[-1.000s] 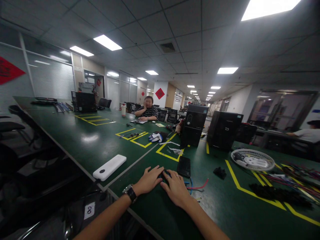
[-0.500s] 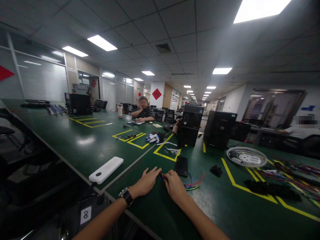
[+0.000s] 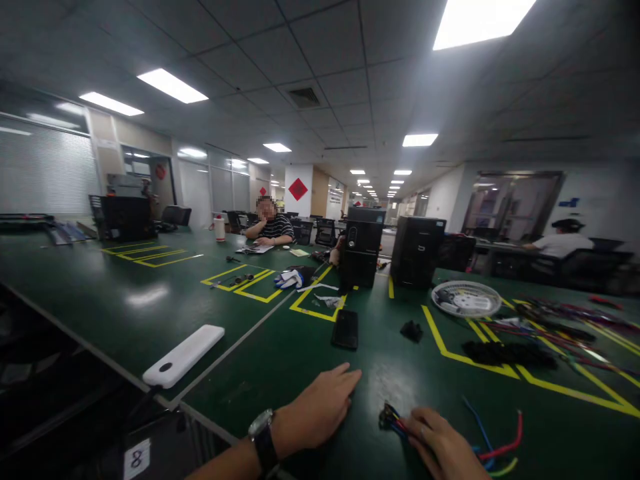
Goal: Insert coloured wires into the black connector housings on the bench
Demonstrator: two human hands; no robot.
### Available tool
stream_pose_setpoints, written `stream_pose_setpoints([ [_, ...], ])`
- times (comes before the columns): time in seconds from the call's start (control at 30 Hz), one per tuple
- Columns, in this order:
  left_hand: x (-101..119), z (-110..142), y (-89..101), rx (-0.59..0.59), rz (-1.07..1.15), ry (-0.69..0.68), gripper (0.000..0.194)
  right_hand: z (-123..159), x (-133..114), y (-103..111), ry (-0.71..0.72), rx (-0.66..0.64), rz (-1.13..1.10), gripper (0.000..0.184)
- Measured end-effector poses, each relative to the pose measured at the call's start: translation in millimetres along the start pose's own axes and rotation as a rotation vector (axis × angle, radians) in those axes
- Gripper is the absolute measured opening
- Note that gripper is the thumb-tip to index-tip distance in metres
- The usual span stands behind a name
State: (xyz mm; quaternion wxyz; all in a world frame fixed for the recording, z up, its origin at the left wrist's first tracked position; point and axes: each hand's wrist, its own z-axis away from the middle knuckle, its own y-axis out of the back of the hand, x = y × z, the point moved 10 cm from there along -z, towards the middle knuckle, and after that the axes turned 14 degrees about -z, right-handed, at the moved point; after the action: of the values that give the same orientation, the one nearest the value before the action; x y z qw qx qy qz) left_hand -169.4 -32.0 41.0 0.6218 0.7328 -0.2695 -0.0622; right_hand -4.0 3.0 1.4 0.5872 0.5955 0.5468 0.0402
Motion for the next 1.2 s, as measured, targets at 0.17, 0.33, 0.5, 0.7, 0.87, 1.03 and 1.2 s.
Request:
stream_pose_setpoints([
  [0.17, -2.3, -54.4, -9.2, 0.077, 0.149, -0.008, 0.046, 92.1, 45.2, 88.9, -0.149, 0.214, 0.125, 0.027],
  [0.33, 19.3, -135.2, -17.5, 0.132, 0.100, -0.106, 0.046, 142.7, 91.1, 146.5, -0.290, 0.308, 0.236, 0.028],
  [0.5, 30.3, -228.4, -43.4, 0.067, -0.166, -0.133, 0.054, 149.8, 103.4, 174.7, -0.323, 0.355, 0.273, 0.027],
  [0.7, 18.9, -281.0, -75.5, -0.049, -0.260, -0.180, 0.041, 156.9, 102.4, 180.2, -0.338, 0.388, 0.297, 0.026],
  [0.87, -13.9, -270.1, -72.1, -0.030, -0.361, -0.103, 0.038, 160.6, 101.8, 180.8, -0.363, 0.419, 0.322, 0.025],
  [1.03, 6.8, -281.1, -66.7, 0.049, -0.344, -0.073, 0.043, 164.1, 97.6, 186.4, -0.397, 0.464, 0.367, 0.025],
  [1.2, 69.2, -330.6, -105.7, 0.028, -0.194, -0.082, 0.062, 162.0, 94.7, 183.4, -0.411, 0.425, 0.417, 0.018],
])
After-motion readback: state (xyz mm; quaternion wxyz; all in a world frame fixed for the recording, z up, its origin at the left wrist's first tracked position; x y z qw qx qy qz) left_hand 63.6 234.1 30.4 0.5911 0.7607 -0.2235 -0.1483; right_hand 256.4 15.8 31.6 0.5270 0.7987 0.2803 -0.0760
